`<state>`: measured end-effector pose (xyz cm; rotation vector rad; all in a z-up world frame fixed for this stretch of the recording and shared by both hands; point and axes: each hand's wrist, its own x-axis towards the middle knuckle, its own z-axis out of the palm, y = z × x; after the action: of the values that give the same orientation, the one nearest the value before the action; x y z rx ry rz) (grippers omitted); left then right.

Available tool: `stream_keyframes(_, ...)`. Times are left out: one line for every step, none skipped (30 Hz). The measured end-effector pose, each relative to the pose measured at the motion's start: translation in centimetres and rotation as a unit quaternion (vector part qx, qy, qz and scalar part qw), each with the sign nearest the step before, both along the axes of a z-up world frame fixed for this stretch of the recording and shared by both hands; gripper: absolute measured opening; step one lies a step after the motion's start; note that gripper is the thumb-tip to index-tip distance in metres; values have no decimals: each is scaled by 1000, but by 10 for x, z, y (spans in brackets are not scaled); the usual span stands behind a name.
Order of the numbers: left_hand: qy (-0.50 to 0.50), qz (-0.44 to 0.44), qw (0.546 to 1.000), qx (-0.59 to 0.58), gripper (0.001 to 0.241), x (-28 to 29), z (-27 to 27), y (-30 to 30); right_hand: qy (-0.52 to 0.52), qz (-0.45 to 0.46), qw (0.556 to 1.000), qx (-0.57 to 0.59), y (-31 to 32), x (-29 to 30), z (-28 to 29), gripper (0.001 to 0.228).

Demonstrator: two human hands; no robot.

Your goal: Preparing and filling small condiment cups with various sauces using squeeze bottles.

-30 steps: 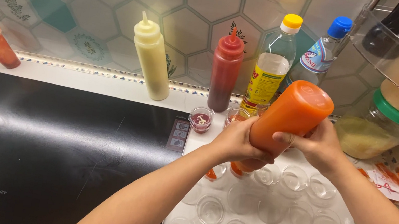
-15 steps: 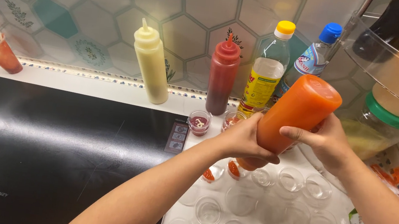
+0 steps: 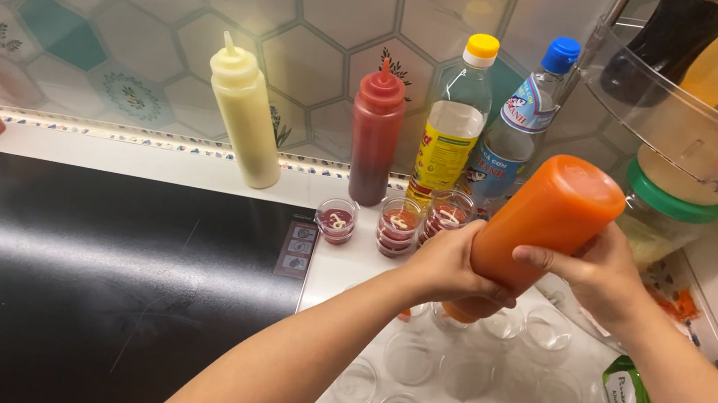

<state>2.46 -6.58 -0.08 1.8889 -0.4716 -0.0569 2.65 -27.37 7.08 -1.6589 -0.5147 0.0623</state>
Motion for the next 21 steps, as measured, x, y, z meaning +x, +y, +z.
stream_keyframes(0,-1,1000,1,85,-2,5,1,0,-1,1000,1,-1,0,-2,68)
stream_keyframes(5,5,1000,15,84,-5,9,1,2,-7,1000,1,-1,-1,-4,67)
stream_keyframes(10,10,999,29,83,-8,13,2,3,-13,1000,2,-2,-1,-7,67)
stream_keyframes(10,9,999,29,83,-8,14,2,4,-14,1000,2,-3,0,-10,67)
stream_keyframes(-8,11,999,33,82,-7,16,3,-3,-22,1000,4,-4,2,-14,67)
stream_keyframes(-27,13,999,37,82,-6,17,4,-10,-30,999,6,-5,3,-18,66)
stream_keyframes(-26,12,999,37,82,-3,17,5,-9,-31,999,6,-6,3,-18,66)
stream_keyframes(-29,2,999,32,82,-1,17,6,-16,-34,999,6,-6,3,-19,66)
stream_keyframes(-32,-8,999,28,83,1,17,7,-22,-37,999,6,-6,4,-20,65)
stream_keyframes(-31,-9,999,28,83,2,13,7,-21,-37,999,7,-4,2,-17,65)
stream_keyframes(-26,-8,999,25,82,3,10,6,-20,-30,999,8,-1,0,-13,65)
stream_keyframes(-23,-8,999,21,82,4,7,5,-22,-23,999,8,0,-1,-9,65)
stream_keyframes(-23,-9,999,21,82,3,6,5,-22,-24,999,8,1,-1,-7,65)
stream_keyframes(-16,-5,1000,18,83,1,6,4,-17,-15,1000,6,1,-2,-6,65)
stream_keyframes(-9,-2,1000,16,84,0,5,3,-13,-7,1000,4,1,-3,-4,65)
stream_keyframes(-9,-2,1000,16,84,-1,6,3,-13,-7,1000,3,2,-2,-5,65)
stream_keyframes(-11,3,1000,15,84,-1,7,3,-7,-8,1000,6,3,-1,-6,66)
stream_keyframes(-13,9,1000,13,83,-1,8,3,-1,-9,1000,7,2,0,-7,67)
stream_keyframes(-13,8,1000,13,83,-1,11,4,-1,-10,1000,7,2,1,-8,67)
stream_keyframes(-17,11,1000,19,84,-1,13,4,-4,-18,1000,5,2,2,-9,68)
stream_keyframes(-21,14,999,26,84,-1,17,5,-8,-25,1000,3,1,2,-9,69)
